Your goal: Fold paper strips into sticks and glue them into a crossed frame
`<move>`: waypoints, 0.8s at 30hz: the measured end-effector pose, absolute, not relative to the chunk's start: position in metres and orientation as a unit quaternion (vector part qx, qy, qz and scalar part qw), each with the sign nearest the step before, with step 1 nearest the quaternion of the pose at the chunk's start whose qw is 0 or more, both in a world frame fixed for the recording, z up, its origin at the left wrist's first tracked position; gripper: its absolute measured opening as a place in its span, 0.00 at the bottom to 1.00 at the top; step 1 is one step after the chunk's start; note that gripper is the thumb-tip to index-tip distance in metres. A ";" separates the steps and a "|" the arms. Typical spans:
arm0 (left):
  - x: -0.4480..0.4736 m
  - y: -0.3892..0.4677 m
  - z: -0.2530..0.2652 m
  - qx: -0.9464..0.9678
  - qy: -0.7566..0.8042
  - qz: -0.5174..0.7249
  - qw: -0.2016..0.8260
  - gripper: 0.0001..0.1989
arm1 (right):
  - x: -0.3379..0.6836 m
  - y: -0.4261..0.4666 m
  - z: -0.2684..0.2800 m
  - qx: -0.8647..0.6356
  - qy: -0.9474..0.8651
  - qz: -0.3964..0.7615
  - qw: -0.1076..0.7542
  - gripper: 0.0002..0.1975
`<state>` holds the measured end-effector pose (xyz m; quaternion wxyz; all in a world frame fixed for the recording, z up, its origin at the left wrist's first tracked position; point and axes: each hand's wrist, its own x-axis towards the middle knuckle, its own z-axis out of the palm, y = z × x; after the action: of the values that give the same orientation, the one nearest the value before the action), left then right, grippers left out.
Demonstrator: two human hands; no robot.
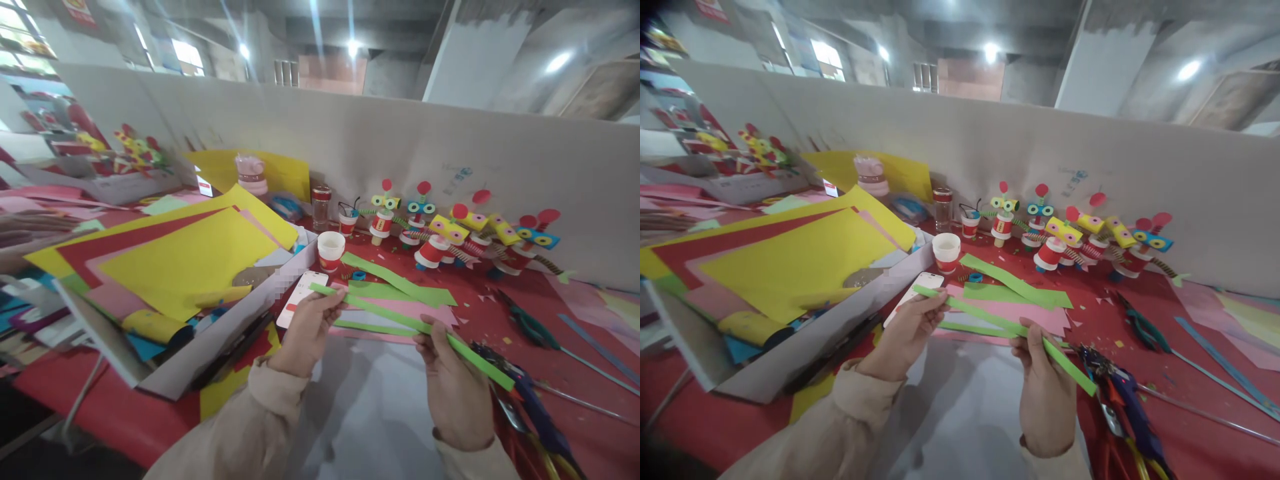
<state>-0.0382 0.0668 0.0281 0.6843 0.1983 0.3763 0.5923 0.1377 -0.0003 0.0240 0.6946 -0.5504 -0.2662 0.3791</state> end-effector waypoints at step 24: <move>-0.009 0.038 0.019 0.392 0.296 0.485 0.723 0.13 | 0.141 -0.003 0.011 -0.603 -0.497 0.375 0.498 0.18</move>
<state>-0.0090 0.0376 0.0190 0.7233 0.3921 0.2958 0.4855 0.1411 -0.0031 0.0115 0.4983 -0.6035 -0.4968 0.3751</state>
